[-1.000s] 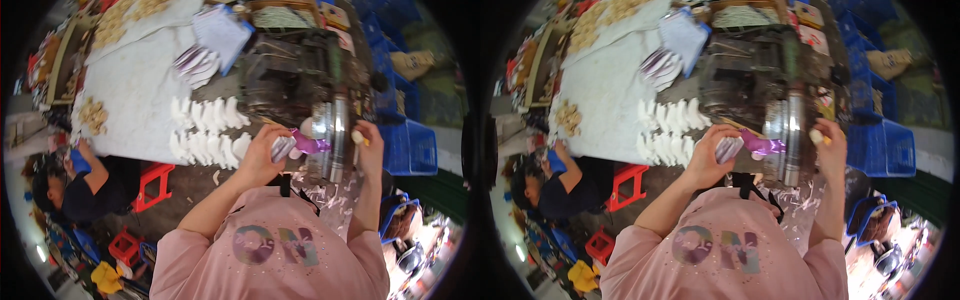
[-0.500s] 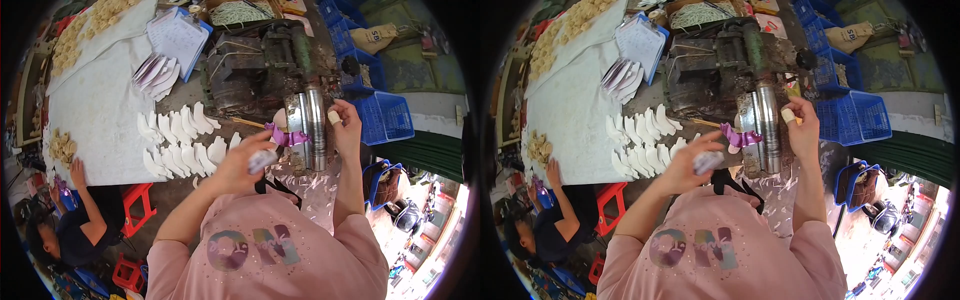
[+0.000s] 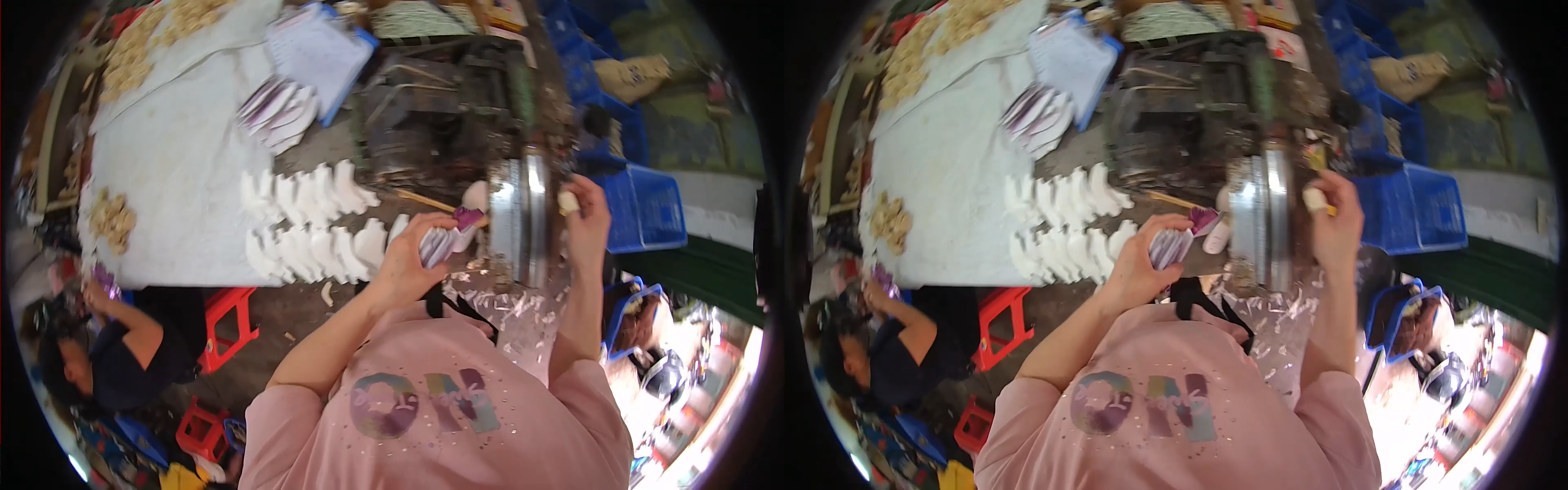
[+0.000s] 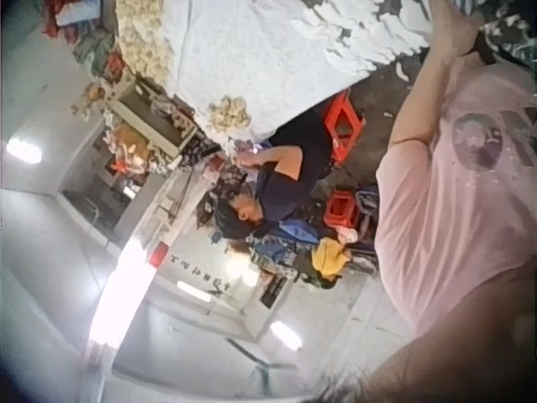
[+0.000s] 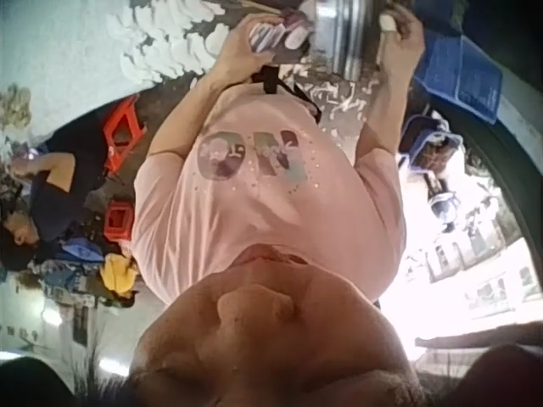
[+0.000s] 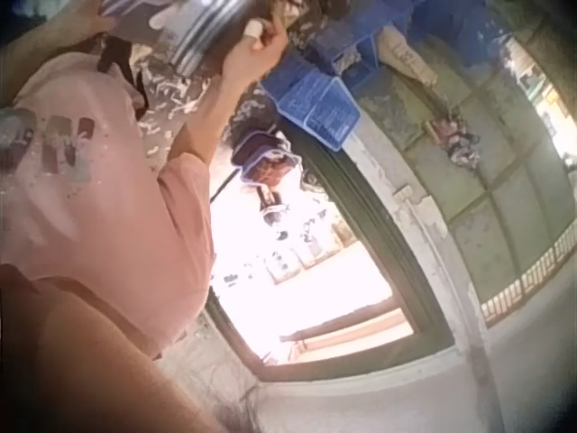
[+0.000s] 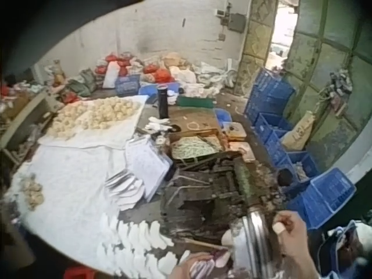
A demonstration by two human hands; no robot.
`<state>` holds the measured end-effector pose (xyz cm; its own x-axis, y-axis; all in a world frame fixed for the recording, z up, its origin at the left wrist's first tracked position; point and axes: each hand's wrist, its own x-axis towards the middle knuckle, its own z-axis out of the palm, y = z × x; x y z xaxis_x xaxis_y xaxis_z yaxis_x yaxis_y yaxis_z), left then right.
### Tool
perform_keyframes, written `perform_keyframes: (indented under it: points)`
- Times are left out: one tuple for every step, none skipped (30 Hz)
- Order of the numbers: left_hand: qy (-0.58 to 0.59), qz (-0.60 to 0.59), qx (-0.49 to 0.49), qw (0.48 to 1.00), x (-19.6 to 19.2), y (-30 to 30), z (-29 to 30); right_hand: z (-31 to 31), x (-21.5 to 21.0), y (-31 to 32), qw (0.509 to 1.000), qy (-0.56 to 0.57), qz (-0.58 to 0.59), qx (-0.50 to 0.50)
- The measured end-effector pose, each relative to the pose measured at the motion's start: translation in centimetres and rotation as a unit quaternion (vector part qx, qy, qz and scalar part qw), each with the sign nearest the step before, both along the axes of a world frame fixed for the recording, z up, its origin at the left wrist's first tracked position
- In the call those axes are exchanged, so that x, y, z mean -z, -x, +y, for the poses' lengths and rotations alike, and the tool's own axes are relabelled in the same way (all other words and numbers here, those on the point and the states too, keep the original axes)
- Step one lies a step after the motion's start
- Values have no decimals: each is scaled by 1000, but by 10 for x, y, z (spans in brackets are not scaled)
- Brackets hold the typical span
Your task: The recorder uses a machine to smooth or grind small white shoe components, picking them up from a pile and organizing them after processing.
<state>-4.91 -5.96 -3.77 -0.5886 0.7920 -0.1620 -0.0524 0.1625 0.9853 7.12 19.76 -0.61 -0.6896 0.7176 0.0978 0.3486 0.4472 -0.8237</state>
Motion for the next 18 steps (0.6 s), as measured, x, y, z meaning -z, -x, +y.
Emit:
perform_keyframes:
  points:
    - [-2,26,-39,999,6,11,-11,5,1,-4,1000,5,10,-1]
    - [71,-45,-33,996,3,30,-26,10,3,-7,999,29,13,15]
    - [142,-119,-28,982,-1,51,-45,10,1,-8,999,20,1,28]
    - [142,-112,-42,983,2,70,-66,14,0,-11,1000,13,-8,27]
    - [141,-105,-54,983,8,89,-90,11,-2,-10,1000,9,-9,27]
    - [156,-99,-71,980,23,108,-118,12,0,-12,1000,8,-10,23]
    - [171,-94,-90,977,35,125,-148,14,1,-13,1000,7,-12,18]
    - [192,-102,-111,970,39,140,-174,14,2,-13,1000,12,-12,14]
    - [213,-109,-131,962,41,154,-196,13,2,-13,1000,11,-13,24]
    - [228,-92,-130,960,46,166,-214,12,3,-13,999,8,-16,36]
    - [243,-75,-127,959,48,178,-225,13,4,-15,999,9,-17,37]
    - [244,-102,-122,957,50,186,-232,14,4,-19,999,-9,-32,39]
    - [245,-102,-121,957,57,195,-241,14,6,-19,998,-26,-46,40]
    - [266,-104,-94,954,70,203,-248,12,5,-20,997,-43,-48,34]
    - [286,-105,-67,950,81,210,-255,7,3,-18,997,-42,-51,36]
    - [284,-127,-58,949,85,215,-252,3,0,-16,996,-51,-50,45]
    - [283,-128,-51,949,90,221,-251,0,-2,-16,996,-60,-49,53]
    - [281,-129,-51,950,96,226,-250,-2,-3,-16,995,-62,-52,58]
